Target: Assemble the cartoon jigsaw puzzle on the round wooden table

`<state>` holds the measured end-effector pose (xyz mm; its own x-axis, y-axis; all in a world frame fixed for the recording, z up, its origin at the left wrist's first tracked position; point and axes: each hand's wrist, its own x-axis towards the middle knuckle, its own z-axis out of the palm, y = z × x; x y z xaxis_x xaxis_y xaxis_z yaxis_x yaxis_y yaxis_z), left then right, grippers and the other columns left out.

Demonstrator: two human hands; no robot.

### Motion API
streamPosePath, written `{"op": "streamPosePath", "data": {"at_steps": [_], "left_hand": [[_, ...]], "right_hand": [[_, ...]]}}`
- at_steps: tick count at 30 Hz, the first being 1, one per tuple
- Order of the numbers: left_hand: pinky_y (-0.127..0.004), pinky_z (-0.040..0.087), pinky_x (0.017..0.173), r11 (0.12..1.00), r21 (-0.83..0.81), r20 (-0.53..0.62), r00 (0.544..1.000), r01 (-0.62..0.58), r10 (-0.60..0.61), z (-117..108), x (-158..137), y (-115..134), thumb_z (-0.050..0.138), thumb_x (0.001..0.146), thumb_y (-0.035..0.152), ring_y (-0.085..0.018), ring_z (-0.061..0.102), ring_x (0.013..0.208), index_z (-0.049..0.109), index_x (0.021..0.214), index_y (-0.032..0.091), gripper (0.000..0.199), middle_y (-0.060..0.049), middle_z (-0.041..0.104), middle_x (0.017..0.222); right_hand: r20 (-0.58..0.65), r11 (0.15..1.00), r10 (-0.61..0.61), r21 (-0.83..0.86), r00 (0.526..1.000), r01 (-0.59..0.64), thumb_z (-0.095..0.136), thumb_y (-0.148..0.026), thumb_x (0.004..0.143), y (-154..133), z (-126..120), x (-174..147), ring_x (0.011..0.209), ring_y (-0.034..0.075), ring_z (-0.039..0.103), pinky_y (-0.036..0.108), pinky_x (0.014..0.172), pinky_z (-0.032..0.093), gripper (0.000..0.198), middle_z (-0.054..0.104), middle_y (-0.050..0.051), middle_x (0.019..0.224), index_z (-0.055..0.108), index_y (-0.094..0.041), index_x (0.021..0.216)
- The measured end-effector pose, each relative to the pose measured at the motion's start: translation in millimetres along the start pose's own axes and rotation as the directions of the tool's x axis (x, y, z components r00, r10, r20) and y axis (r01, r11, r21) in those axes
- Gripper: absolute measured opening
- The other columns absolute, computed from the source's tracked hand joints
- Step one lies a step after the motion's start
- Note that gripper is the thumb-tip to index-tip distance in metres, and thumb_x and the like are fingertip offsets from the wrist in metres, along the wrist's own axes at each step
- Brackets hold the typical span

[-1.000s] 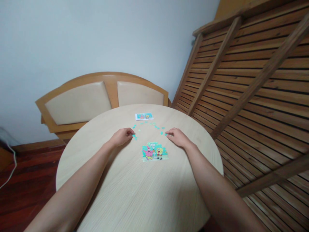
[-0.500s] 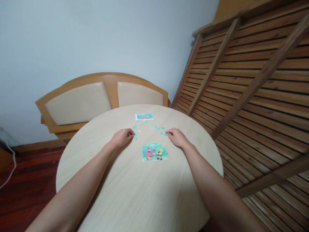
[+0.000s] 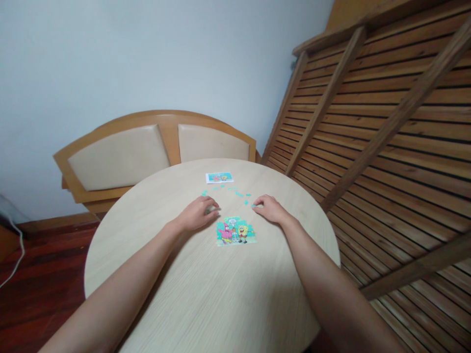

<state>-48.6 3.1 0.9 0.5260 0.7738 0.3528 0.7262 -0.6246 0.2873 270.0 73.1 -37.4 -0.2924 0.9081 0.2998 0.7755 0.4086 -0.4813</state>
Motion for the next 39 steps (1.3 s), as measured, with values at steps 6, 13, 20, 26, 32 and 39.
{"op": "streamPosePath", "data": {"at_steps": [6, 13, 20, 26, 32, 39], "left_hand": [[-0.041, 0.043, 0.106, 0.954, -0.105, 0.149, 0.944, -0.281, 0.295, 11.3, 2.8, 35.1, 0.056, 0.096, 0.041, -0.026, 0.058, 0.121, 0.063, 0.129, 0.020, 0.040, -0.013, 0.063, 0.132], [-0.046, 0.042, 0.108, 0.974, -0.011, 0.195, 0.954, -0.228, 0.226, 14.9, 1.6, 23.4, 0.047, 0.100, 0.044, -0.029, 0.055, 0.126, 0.064, 0.132, 0.021, 0.043, -0.015, 0.059, 0.139], [-0.046, 0.042, 0.109, 0.986, 0.096, 0.178, 0.977, -0.134, 0.115, 12.8, -2.5, 2.7, 0.041, 0.101, 0.050, -0.030, 0.054, 0.128, 0.062, 0.134, 0.022, 0.049, -0.015, 0.059, 0.139], [-0.046, 0.043, 0.108, 0.985, 0.141, 0.142, 0.987, -0.096, 0.076, 13.5, -4.4, -4.5, 0.038, 0.102, 0.051, -0.030, 0.055, 0.127, 0.062, 0.135, 0.021, 0.051, -0.016, 0.060, 0.137], [-0.047, 0.043, 0.108, 0.987, 0.137, 0.129, 0.989, -0.088, 0.071, 12.7, -4.5, -4.8, 0.037, 0.102, 0.051, -0.030, 0.056, 0.126, 0.063, 0.133, 0.020, 0.051, -0.016, 0.060, 0.136], [-0.044, 0.042, 0.109, 0.988, 0.126, 0.127, 0.990, -0.085, 0.069, 14.9, -4.7, -7.4, 0.037, 0.102, 0.051, -0.029, 0.056, 0.126, 0.063, 0.133, 0.022, 0.050, -0.015, 0.060, 0.135]], "right_hand": [[0.044, 0.982, -0.007, 0.188, 0.999, -0.002, 0.071, -0.022, 0.078, -8.9, -1.5, -2.4, 0.083, 0.017, 0.067, 0.028, 0.079, 0.050, 0.015, 0.073, 0.004, 0.090, 0.070, -0.018, 0.092], [0.084, 0.962, -0.083, 0.266, 0.993, 0.058, 0.066, -0.021, 0.082, -30.3, -7.2, -6.1, 0.082, 0.017, 0.066, 0.029, 0.079, 0.049, 0.017, 0.074, 0.005, 0.089, 0.073, -0.016, 0.097], [0.193, 0.935, -0.140, 0.349, 0.971, 0.066, 0.065, -0.022, 0.084, -44.6, -7.3, -9.9, 0.078, 0.017, 0.067, 0.029, 0.075, 0.051, 0.013, 0.074, 0.006, 0.083, 0.074, -0.014, 0.090], [0.214, 0.939, -0.143, 0.339, 0.966, 0.064, 0.064, -0.021, 0.084, -50.8, -10.9, -12.0, 0.079, 0.017, 0.068, 0.028, 0.076, 0.051, 0.013, 0.075, 0.006, 0.085, 0.074, -0.014, 0.091], [0.220, 0.936, -0.161, 0.344, 0.962, 0.078, 0.062, -0.021, 0.085, -50.2, -10.9, -12.0, 0.080, 0.018, 0.068, 0.029, 0.077, 0.052, 0.016, 0.076, 0.006, 0.085, 0.075, -0.015, 0.094], [0.229, 0.938, -0.188, 0.329, 0.955, 0.107, 0.059, -0.020, 0.085, -48.6, -8.9, -11.1, 0.081, 0.018, 0.068, 0.030, 0.079, 0.051, 0.022, 0.076, 0.006, 0.089, 0.077, -0.015, 0.097]]}}
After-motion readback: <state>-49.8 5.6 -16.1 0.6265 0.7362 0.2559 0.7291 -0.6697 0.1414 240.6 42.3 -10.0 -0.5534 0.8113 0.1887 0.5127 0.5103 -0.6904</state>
